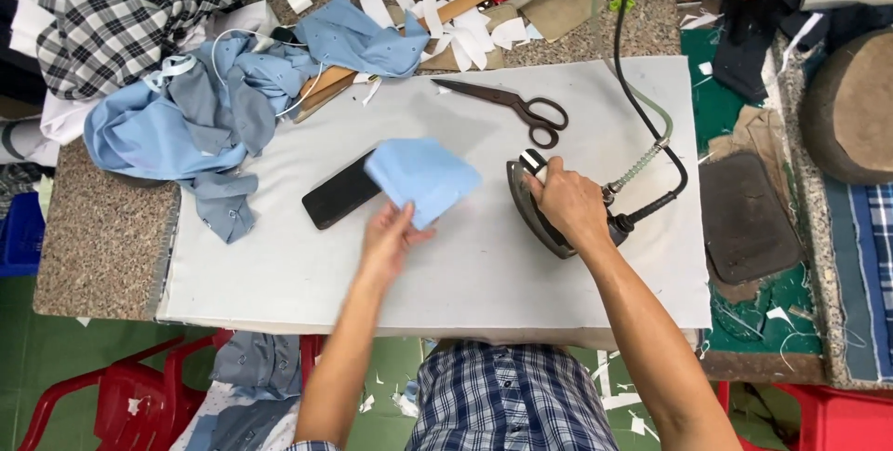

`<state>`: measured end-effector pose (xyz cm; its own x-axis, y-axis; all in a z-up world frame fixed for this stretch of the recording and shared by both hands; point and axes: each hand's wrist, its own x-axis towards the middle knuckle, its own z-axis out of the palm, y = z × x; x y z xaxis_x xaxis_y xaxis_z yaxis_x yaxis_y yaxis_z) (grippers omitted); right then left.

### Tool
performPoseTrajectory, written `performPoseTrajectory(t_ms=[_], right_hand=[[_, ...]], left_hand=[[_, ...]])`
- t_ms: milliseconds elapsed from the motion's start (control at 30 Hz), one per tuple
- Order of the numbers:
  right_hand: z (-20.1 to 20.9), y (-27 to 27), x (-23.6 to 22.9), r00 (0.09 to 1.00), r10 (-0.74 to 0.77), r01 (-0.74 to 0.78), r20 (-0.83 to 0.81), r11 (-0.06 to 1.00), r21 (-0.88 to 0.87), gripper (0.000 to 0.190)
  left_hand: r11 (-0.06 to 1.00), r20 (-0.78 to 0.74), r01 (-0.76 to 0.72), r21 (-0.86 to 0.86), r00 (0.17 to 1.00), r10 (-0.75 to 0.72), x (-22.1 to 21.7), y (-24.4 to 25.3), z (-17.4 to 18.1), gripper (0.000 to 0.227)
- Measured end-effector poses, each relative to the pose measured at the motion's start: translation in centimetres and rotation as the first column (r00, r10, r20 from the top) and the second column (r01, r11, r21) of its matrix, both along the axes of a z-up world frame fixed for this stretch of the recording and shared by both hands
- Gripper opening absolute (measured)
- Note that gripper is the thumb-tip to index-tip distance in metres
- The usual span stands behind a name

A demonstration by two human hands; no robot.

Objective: The person irons a small piece of light blue fabric on a white table, then uses scissors to trim its edges. They repeat the ironing and trimming process several times, handling the fabric and tools directly.

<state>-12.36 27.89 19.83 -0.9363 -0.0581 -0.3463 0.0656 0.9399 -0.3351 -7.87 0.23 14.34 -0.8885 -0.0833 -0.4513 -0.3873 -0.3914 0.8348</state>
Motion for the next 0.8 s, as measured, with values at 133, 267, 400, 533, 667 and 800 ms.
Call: performPoseTrajectory(t_ms=[133,267,400,533,667,800], right_hand=[[0.3,-0.2,-0.1,0.999,-0.001,0.001,0.036,1.0,0.004,0.05],[-2.0,0.7,-1.6,0.98,-0.009,0.013,0.201,1.0,-0.016,0.064],[-2.8,2.7,-7.9,0.911,0.107,-0.063,0.398,0.99,-0.122,0.089],[-13.9,4.5,-15.8,0.968,0.244,-0.248,0.06,0.967,0.058,0.047],[-20.6,4.5,-19.8,0.925,0.365,-0.38,0.107,0.887,0.263,0.05],[-17.2,3.1,-20.0,0.877,0.456,-0.478,0.149,0.857,0.191,0.065]], left_hand=[[0.951,0.283,-0.249,0.181,0.94,0.192,5.4,1.2,-7.8,0.024],[0.926,0.41,-0.351,0.143,0.872,0.267,8.2,1.8,-10.3,0.043],[0.921,0.432,-0.375,0.108,0.852,0.296,9.7,1.7,-9.6,0.039],[0.935,0.434,-0.352,0.04,0.849,0.301,12.8,0.9,-9.9,0.04],[0.946,0.446,-0.29,-0.147,0.834,0.325,16.7,-0.7,-9.3,0.048],[0.562,0.119,-0.213,-0.8,0.861,0.495,18.5,-2.5,-9.9,0.027]])
